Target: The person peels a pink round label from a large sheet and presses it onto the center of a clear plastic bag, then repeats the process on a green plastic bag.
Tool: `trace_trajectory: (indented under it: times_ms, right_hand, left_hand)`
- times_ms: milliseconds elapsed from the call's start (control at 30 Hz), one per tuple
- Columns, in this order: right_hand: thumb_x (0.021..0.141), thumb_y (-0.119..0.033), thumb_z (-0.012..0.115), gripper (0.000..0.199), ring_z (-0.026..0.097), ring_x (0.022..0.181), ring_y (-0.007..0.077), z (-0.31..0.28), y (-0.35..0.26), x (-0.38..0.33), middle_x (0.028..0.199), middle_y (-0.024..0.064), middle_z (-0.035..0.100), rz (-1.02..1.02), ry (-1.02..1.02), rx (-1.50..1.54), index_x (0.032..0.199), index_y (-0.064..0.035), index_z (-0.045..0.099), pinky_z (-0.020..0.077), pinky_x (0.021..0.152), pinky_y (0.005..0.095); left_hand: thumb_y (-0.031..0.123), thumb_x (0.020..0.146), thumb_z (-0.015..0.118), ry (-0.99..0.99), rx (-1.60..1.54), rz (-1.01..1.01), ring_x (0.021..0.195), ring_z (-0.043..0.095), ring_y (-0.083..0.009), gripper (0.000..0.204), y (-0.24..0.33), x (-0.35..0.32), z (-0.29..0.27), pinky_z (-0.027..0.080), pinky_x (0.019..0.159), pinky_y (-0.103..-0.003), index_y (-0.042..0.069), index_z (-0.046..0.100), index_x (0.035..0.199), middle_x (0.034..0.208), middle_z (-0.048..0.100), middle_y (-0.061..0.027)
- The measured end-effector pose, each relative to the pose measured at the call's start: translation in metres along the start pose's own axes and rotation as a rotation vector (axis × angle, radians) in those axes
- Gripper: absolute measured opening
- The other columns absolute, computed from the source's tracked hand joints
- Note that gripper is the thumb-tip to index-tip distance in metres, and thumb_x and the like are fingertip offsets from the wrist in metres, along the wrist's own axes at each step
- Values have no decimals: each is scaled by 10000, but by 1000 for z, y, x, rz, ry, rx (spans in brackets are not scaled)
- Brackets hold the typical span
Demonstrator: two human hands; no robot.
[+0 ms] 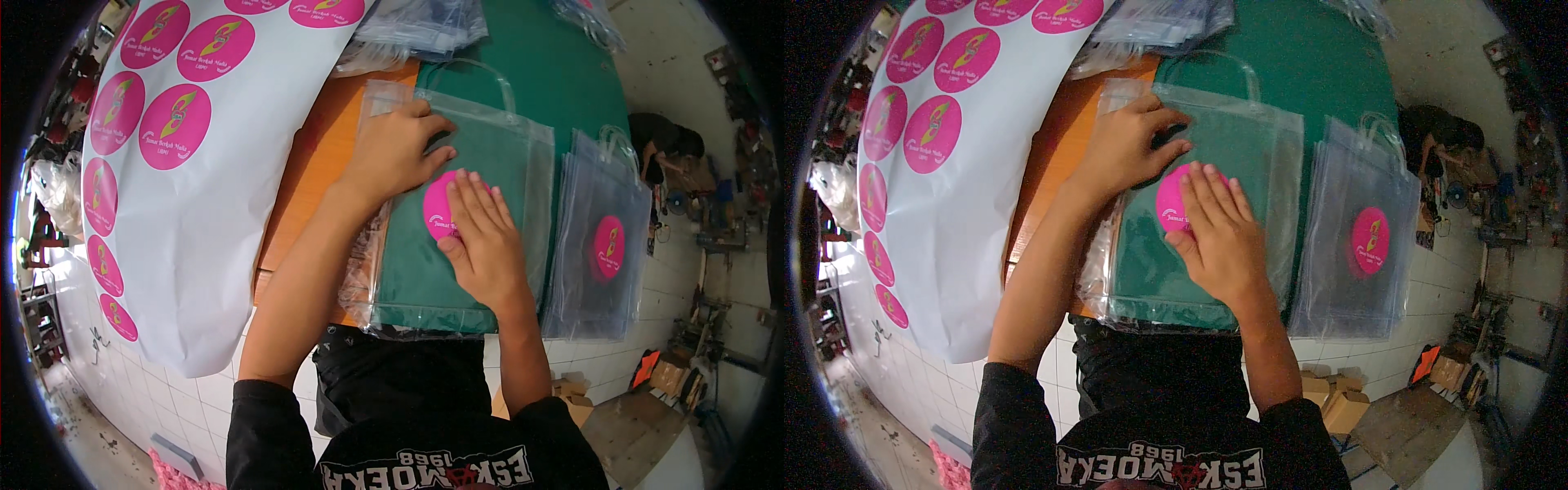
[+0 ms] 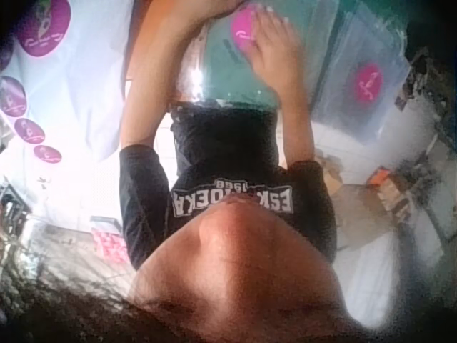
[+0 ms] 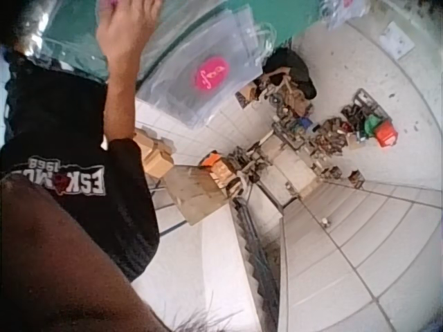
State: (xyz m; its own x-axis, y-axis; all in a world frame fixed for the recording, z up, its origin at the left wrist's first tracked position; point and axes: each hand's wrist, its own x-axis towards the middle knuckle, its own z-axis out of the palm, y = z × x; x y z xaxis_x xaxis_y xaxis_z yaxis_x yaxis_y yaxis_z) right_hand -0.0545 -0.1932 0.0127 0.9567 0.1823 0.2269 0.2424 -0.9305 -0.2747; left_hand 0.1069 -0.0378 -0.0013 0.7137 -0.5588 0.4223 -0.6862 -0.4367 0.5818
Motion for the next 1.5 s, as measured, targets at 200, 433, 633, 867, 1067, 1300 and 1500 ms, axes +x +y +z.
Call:
trace_trajectory:
  times_ms: [200,433,633,867,1067,1300,1500]
  right_hand:
    - [1018,-435,582,632,439,1491,374,-9,-1,-4,1568,205,509,-209,-118,209,1461,15,566,303,1241,529]
    - [976,-279,676,358,671,1222,359,-2,-12,3,1224,172,739,-208,152,264,1184,5,743,456,1126,504]
    - [815,-20,802,180,699,867,290,0,-13,9,947,84,720,-87,559,214,988,-39,759,551,787,413]
    - [798,-24,828,221,690,845,281,-4,-21,11,934,83,715,-47,664,250,1010,-42,768,546,755,385]
    - [793,-25,829,210,681,825,274,-6,-19,9,940,69,706,-155,647,207,993,-46,769,539,737,385]
    - [837,-39,734,90,636,750,294,-9,-22,8,850,70,640,-133,616,114,878,-58,656,501,682,414]
    - [909,-98,651,182,569,709,305,-25,-24,-9,753,87,536,-287,290,443,763,-61,548,446,639,447]
  left_hand:
    - [336,857,825,-17,23,12,877,725,-300,330,3,0,-3,563,765,-432,118,781,1102,994,702,-117]
    - [319,864,819,-24,23,11,874,720,-307,324,4,-1,-6,561,770,-437,110,777,1108,996,698,-126]
    - [168,854,777,44,-174,-19,842,705,-314,306,16,2,-4,553,766,-433,76,750,1144,997,711,-141]
    - [20,729,707,32,-266,46,819,695,-337,404,39,-5,-7,551,693,-409,45,722,1132,978,710,-167]
    - [10,708,720,7,-296,-12,856,698,-354,407,49,-11,-9,535,738,-447,59,722,1112,989,710,-147]
    - [77,689,723,46,50,77,896,678,-336,404,56,-12,-15,474,816,-462,99,718,1092,1001,691,-88]
    - [72,703,696,96,78,100,945,676,-333,374,23,-4,-10,475,855,-457,106,726,1074,1002,688,-82]
